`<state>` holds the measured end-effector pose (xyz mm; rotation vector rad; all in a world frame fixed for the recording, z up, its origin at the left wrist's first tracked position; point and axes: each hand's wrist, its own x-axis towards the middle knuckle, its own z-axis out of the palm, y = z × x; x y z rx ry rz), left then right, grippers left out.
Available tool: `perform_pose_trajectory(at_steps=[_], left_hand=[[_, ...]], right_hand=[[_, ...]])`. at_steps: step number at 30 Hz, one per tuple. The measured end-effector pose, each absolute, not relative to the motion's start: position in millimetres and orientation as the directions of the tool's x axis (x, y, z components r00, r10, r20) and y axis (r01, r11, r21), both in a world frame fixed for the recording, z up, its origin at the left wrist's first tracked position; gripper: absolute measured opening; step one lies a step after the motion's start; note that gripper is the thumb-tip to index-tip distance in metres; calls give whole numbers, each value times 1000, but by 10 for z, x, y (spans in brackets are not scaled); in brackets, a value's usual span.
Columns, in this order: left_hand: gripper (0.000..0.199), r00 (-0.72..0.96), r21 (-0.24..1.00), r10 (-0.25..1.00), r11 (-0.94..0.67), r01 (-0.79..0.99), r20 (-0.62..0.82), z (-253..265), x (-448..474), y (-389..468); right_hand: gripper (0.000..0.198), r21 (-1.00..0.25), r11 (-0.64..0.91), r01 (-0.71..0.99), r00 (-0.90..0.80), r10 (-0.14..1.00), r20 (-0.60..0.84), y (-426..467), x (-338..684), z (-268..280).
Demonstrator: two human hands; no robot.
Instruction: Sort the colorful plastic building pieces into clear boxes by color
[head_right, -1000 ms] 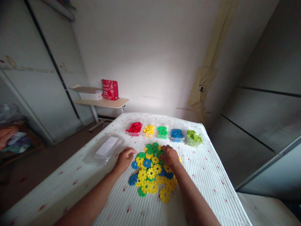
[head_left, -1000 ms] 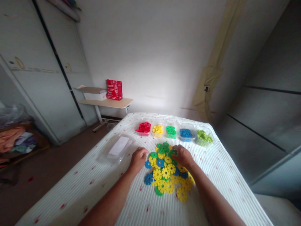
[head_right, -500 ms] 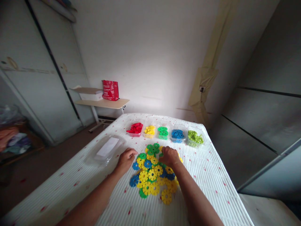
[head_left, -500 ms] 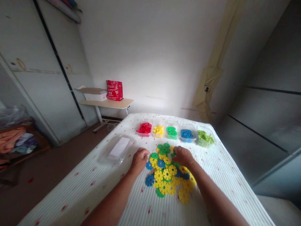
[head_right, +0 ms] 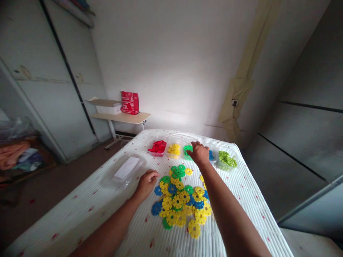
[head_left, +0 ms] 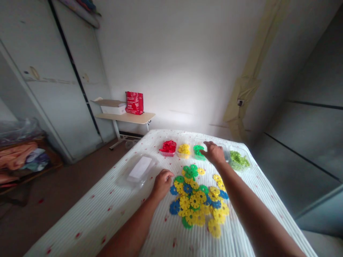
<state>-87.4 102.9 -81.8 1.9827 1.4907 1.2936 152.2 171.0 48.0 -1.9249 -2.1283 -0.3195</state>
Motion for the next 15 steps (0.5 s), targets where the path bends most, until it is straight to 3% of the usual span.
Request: perform_pose_trajectory(at_steps=[7, 11, 15], left_hand=[[26, 50, 745, 907, -375, 552, 419, -764, -882, 990], [24, 92, 756, 925, -356, 549, 369, -704, -887, 962], [17, 195, 738, 932, -362, 569, 306, -628, -962, 919]], right_hand=[[30, -44, 150, 988, -123, 919, 374, 1176, 2113, -67], [31, -108, 35, 994, 8, 927, 374, 850, 2575, -390], [30, -284, -89, 955, 185, 924, 335, 698, 2856, -567]])
